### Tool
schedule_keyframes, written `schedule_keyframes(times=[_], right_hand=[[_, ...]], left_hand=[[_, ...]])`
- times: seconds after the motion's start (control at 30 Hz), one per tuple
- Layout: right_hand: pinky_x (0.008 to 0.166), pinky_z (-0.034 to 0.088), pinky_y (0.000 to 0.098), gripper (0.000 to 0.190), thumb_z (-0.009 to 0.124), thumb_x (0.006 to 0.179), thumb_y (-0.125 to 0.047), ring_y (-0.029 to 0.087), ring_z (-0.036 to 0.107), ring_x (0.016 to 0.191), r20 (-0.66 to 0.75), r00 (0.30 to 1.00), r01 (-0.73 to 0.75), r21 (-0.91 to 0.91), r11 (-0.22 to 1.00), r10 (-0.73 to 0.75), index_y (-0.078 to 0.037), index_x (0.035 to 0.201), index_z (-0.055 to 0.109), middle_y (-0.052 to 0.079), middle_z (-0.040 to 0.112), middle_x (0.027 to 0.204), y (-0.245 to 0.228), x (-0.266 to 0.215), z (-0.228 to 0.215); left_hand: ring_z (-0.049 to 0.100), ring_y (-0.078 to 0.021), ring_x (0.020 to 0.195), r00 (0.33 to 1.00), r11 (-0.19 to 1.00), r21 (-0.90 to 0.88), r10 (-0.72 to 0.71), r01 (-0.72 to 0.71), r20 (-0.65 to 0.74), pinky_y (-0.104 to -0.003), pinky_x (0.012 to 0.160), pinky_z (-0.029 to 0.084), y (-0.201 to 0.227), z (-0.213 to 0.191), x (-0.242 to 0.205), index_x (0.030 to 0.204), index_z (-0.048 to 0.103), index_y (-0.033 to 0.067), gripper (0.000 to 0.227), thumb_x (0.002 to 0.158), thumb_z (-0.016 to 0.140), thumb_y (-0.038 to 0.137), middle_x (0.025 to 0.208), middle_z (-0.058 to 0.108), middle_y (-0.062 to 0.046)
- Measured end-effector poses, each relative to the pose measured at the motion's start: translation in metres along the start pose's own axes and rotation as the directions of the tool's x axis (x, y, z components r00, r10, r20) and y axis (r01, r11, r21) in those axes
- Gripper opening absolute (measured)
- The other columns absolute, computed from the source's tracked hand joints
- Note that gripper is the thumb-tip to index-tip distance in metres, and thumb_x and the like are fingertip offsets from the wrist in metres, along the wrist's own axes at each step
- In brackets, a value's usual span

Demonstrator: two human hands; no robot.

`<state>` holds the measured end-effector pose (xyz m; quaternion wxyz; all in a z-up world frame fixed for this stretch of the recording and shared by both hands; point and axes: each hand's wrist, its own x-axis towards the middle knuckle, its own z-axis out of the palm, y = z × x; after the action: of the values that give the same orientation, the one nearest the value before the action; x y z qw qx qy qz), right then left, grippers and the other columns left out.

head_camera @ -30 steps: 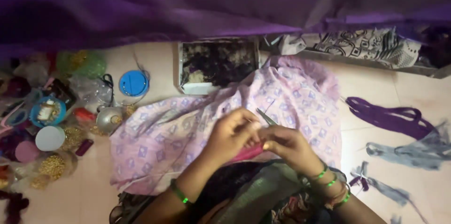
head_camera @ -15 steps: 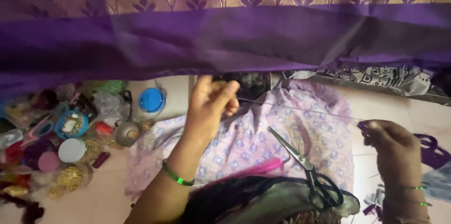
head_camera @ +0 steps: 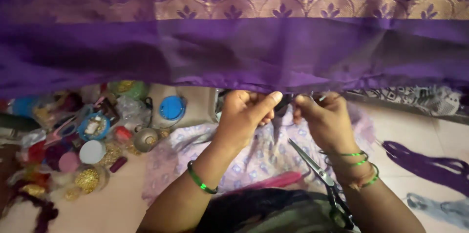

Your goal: Manually stitching a purple and gold saree edge with needle and thread.

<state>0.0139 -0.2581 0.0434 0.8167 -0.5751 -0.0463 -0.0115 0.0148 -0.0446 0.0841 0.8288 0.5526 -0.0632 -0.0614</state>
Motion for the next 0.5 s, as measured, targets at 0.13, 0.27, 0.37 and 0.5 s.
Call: schedule_keyframes(times=[0.13,0.27,0.37,0.5], right_hand=[[0.068,0.054,0.0313,0.007,0.068,0.095,0.000,0.017,0.068,0.077,0.056,0.998,0.019,-0.005,1.000,-0.019,0.001,0.100,0.072,0.008,0.073,0.089,-0.029,-0.001,0.059],[0.068,0.053,0.0294,0.004,0.072,0.094,-0.001,0.014,0.065,0.076,0.014,0.996,0.090,-0.195,0.977,-0.089,0.002,0.096,0.072,0.006,0.072,0.086,-0.034,-0.010,0.071],[0.072,0.053,0.0289,0.005,0.072,0.095,-0.002,0.013,0.066,0.079,0.017,0.994,0.111,-0.213,0.971,-0.110,0.002,0.098,0.072,0.005,0.073,0.089,-0.032,-0.014,0.070],[0.075,0.053,0.0281,0.007,0.071,0.096,-0.003,0.012,0.065,0.082,0.038,0.989,0.151,-0.244,0.958,-0.146,0.002,0.100,0.072,0.004,0.073,0.092,-0.029,-0.013,0.069]], left_hand=[[0.056,-0.0047,0.056,0.999,0.999,0.036,-0.010,0.008,0.041,-0.021,0.051,0.044,0.005,-0.006,-0.001,0.081,0.069,0.0028,0.022,0.094,0.074,0.020,0.068,0.065,0.000],[0.056,-0.0040,0.058,0.996,0.999,0.039,0.001,-0.005,0.088,-0.021,0.052,0.043,0.008,-0.009,-0.004,0.084,0.072,0.0015,0.021,0.096,0.072,0.019,0.069,0.065,0.001],[0.057,-0.0045,0.060,0.991,0.999,0.022,0.046,-0.049,0.128,-0.021,0.055,0.044,0.012,-0.008,-0.005,0.087,0.072,0.0010,0.020,0.097,0.072,0.018,0.072,0.067,0.000],[0.059,-0.0045,0.062,0.988,0.999,0.016,0.031,-0.033,0.148,-0.021,0.056,0.046,0.015,-0.009,-0.006,0.089,0.073,0.0014,0.019,0.096,0.071,0.019,0.074,0.069,0.000]])
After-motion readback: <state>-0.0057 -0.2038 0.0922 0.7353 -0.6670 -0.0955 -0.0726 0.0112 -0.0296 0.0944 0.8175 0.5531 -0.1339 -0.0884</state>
